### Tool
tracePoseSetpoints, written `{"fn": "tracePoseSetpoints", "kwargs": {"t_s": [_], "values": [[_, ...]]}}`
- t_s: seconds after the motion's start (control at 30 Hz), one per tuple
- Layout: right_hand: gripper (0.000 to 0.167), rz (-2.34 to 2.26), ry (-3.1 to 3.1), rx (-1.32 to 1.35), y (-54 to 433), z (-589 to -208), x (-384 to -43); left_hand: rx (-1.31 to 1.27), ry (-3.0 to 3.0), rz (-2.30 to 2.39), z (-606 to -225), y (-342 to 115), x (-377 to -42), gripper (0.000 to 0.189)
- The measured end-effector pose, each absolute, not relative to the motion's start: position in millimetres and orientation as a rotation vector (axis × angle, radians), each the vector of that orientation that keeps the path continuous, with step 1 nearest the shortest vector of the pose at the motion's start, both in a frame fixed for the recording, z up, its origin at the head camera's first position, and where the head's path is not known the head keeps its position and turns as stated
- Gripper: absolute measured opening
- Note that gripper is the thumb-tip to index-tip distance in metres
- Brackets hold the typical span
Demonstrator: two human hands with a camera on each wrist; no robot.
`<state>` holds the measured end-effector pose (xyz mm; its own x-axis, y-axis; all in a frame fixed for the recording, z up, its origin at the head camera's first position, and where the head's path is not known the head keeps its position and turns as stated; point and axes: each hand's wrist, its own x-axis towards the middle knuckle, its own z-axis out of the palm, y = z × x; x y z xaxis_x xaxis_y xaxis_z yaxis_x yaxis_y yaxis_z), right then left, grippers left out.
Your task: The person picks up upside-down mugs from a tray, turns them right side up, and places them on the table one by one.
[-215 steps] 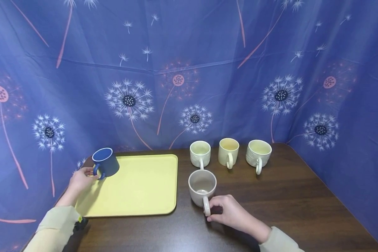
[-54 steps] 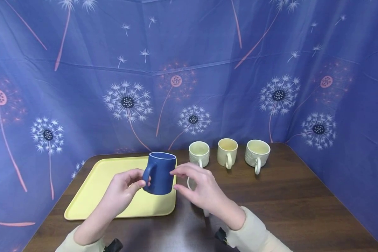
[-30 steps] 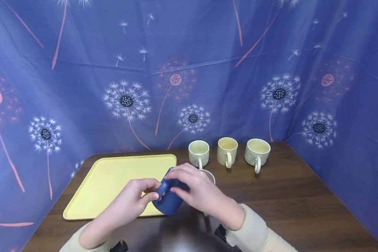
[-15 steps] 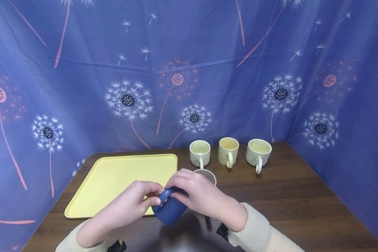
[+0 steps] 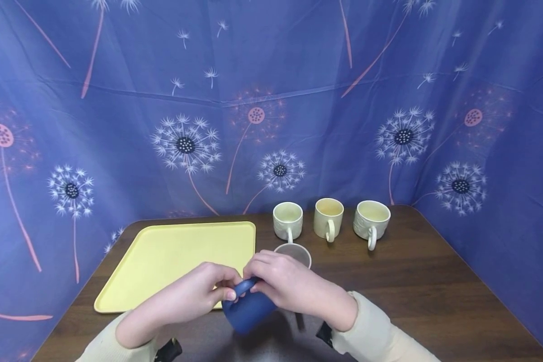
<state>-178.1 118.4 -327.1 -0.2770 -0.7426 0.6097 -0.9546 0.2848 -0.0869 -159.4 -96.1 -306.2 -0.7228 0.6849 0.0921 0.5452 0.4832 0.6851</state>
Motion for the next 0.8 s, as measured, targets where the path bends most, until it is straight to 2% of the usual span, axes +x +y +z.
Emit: {"fn": "tracePoseSetpoints", "kwargs": {"t_s": [0.3, 0.5, 0.8], "values": [[0.028, 0.717, -2.195, 1.447, 126, -330, -178, 0.966, 2.491, 1.12, -301, -98, -160, 0.009], [0.027, 0.791, -2.215, 1.391, 130, -330, -176, 1.018, 2.612, 1.167, -305, -101, -156, 0.011], [0.022, 0.897, -2.203, 1.324, 134, -333, -171, 1.07, 2.868, 1.286, -325, -99, -147, 0.028]]}}
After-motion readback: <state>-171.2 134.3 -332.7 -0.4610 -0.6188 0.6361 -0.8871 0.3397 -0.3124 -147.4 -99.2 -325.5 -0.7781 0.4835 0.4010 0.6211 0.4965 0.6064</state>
